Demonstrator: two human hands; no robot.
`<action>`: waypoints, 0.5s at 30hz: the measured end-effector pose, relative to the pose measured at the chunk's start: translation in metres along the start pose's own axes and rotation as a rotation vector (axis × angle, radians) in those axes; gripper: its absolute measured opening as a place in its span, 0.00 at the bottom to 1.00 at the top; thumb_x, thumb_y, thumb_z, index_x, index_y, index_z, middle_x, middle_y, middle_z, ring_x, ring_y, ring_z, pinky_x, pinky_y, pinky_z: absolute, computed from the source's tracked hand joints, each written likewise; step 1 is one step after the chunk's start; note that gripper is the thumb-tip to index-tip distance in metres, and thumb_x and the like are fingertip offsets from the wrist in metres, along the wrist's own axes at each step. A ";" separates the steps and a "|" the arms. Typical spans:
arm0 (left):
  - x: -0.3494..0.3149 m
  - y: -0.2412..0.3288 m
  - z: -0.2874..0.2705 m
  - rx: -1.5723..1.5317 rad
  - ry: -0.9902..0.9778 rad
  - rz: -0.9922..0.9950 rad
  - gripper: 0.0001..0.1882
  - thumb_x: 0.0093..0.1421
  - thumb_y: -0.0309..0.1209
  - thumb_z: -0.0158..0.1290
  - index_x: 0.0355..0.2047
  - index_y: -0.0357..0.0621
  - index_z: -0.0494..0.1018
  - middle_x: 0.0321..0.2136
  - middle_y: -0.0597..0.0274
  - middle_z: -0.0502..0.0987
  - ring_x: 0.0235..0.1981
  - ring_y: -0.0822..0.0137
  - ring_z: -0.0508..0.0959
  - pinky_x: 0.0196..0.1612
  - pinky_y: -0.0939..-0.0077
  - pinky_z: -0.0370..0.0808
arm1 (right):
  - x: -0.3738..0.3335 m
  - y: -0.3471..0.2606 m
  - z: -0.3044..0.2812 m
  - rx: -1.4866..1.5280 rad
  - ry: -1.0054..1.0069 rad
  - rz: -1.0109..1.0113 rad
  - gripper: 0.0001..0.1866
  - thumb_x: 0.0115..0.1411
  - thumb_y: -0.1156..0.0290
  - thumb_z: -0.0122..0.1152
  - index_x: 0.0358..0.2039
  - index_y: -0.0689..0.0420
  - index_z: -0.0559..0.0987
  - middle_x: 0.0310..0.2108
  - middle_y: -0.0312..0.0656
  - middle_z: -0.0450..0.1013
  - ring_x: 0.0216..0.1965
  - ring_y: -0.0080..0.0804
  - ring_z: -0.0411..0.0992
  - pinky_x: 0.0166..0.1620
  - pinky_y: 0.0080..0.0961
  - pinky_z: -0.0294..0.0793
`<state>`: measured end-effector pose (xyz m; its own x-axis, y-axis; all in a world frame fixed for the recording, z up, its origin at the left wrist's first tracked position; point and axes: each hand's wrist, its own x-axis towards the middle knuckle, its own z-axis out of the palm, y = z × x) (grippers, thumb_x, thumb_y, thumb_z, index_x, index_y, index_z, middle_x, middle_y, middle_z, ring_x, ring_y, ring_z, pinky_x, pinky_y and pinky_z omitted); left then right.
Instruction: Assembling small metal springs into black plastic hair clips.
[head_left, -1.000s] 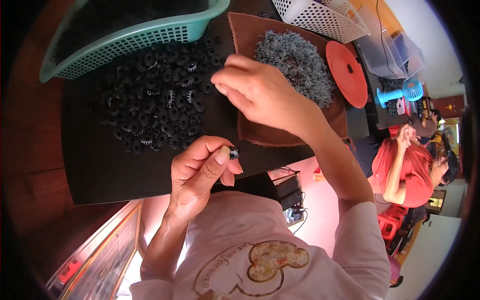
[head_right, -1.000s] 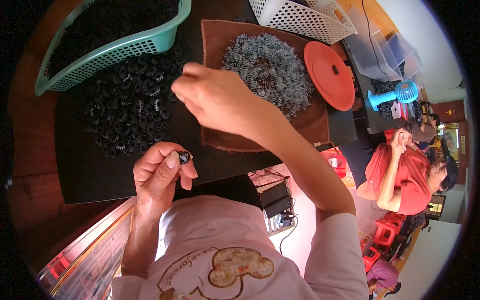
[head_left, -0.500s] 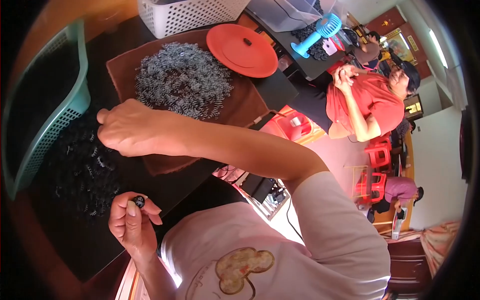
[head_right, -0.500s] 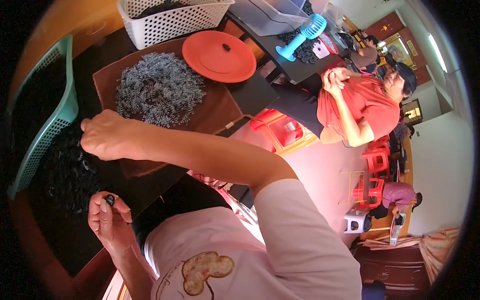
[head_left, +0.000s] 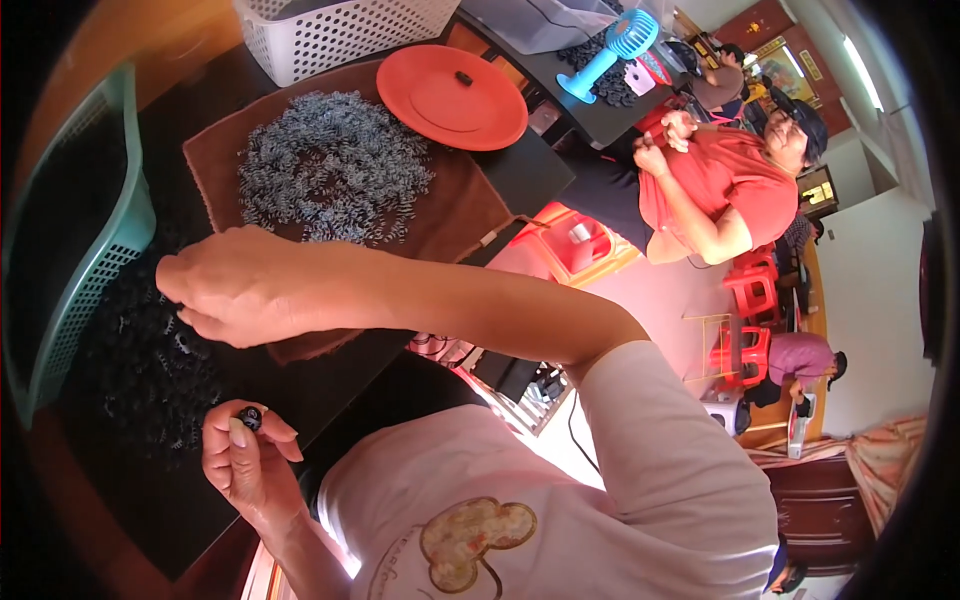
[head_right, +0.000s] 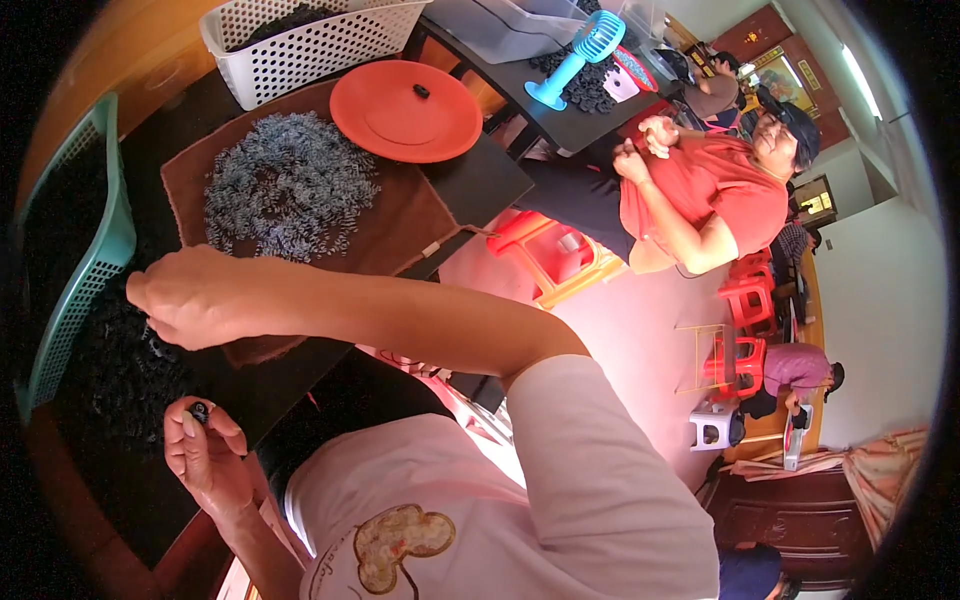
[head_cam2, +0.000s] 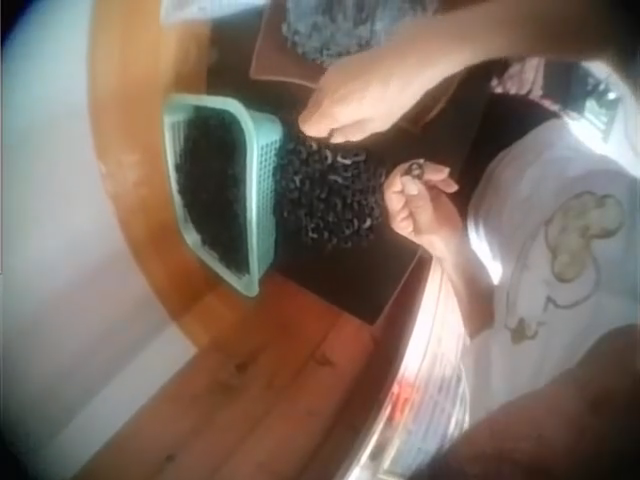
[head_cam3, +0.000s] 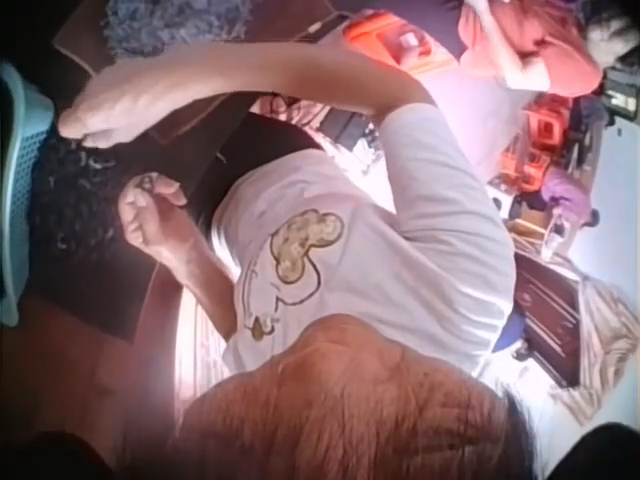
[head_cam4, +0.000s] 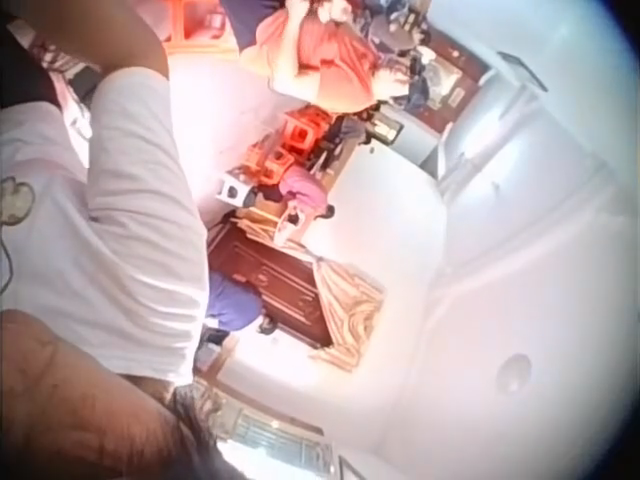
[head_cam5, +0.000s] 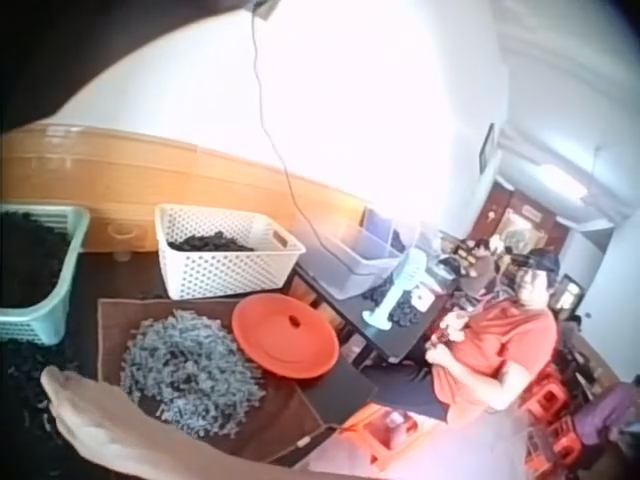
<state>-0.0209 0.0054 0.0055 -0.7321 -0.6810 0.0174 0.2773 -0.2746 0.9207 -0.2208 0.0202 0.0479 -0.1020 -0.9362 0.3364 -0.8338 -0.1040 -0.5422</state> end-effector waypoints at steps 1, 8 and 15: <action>0.000 0.000 -0.001 -0.016 0.001 0.001 0.14 0.67 0.37 0.50 0.36 0.36 0.70 0.20 0.60 0.74 0.15 0.76 0.66 0.21 0.87 0.63 | -0.001 -0.003 0.002 0.049 0.034 -0.018 0.08 0.56 0.72 0.58 0.29 0.63 0.71 0.24 0.49 0.72 0.29 0.54 0.74 0.30 0.43 0.73; 0.000 0.006 -0.002 -0.064 -0.011 -0.036 0.13 0.68 0.35 0.48 0.39 0.34 0.70 0.22 0.56 0.76 0.16 0.74 0.70 0.21 0.84 0.67 | -0.021 -0.017 -0.005 0.421 0.115 -0.117 0.06 0.53 0.75 0.62 0.30 0.60 0.74 0.28 0.48 0.72 0.31 0.51 0.74 0.33 0.41 0.73; 0.005 0.008 -0.009 -0.241 -0.074 -0.061 0.13 0.69 0.35 0.46 0.42 0.35 0.71 0.26 0.55 0.78 0.19 0.73 0.72 0.23 0.83 0.71 | -0.045 -0.038 -0.018 0.611 -0.078 0.052 0.04 0.59 0.79 0.57 0.35 0.62 0.74 0.27 0.41 0.72 0.26 0.30 0.70 0.30 0.26 0.69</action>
<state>-0.0164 -0.0060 0.0091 -0.7932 -0.6090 0.0015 0.3652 -0.4737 0.8014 -0.1944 0.0722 0.0668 -0.0744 -0.9646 0.2530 -0.3648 -0.2098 -0.9071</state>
